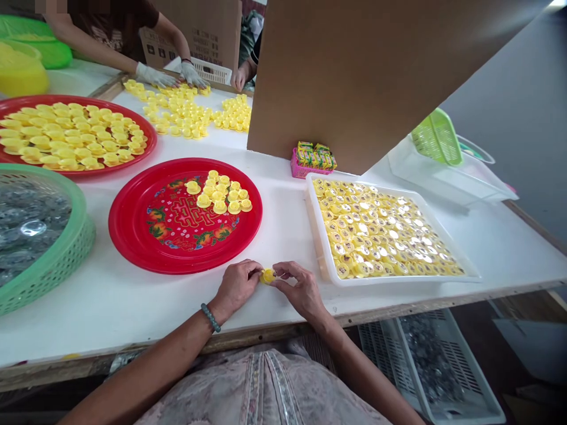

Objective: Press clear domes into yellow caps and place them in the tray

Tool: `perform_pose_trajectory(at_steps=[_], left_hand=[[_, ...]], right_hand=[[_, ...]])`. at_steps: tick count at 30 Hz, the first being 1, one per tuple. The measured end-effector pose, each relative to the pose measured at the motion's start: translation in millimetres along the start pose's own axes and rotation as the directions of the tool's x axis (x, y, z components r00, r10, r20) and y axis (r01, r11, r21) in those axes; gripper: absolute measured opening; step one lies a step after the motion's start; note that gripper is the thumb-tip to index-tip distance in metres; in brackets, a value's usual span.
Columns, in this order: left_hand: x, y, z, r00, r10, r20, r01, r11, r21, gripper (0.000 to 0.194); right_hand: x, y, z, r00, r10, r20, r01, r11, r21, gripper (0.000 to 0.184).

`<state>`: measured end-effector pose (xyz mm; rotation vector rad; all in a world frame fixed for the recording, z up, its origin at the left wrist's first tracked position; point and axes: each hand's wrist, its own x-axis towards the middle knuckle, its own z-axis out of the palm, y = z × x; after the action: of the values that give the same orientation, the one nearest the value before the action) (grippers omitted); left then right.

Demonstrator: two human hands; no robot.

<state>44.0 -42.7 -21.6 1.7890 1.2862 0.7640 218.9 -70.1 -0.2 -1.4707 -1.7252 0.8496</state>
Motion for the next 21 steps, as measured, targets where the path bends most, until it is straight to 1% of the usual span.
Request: perform_pose_trajectory(at_steps=[6,10,13,17,19,21], left_hand=[[-0.8,1.7,-1.1,1.000,-0.013,0.004,0.013,1.000,-0.007,0.014],[0.3,-0.1,0.2,1.000,-0.002,-0.006,0.002,1.000,-0.005,0.015],[0.7,-2.3,1.9,1.000,-0.001,-0.015,0.001,1.000,0.007,0.016],[-0.1,-3.2,2.4,1.000,0.007,-0.012,-0.007,1.000,0.018,0.017],[-0.5,-2.7,2.0,1.000,0.010,-0.009,-0.010,1.000,0.014,0.017],[-0.5,-2.1,1.5,1.000,0.012,-0.006,-0.012,1.000,0.014,0.017]], right_hand=[[-1.4,-4.3,-6.0,1.000,0.011,0.009,-0.011,0.998,0.068,0.022],[1.6,-0.9,-6.0,1.000,0.018,0.007,-0.018,0.997,0.078,0.021],[6.0,2.2,-4.9,0.998,0.057,-0.006,-0.058,0.998,-0.041,0.019],[13.2,-0.2,-5.0,0.990,0.128,0.062,-0.109,0.962,-0.252,0.014],[16.1,-2.6,-6.4,0.985,0.141,0.102,-0.106,0.951,-0.290,0.013],[18.0,-4.1,-8.6,0.977,0.157,0.141,-0.111,0.951,-0.289,0.013]])
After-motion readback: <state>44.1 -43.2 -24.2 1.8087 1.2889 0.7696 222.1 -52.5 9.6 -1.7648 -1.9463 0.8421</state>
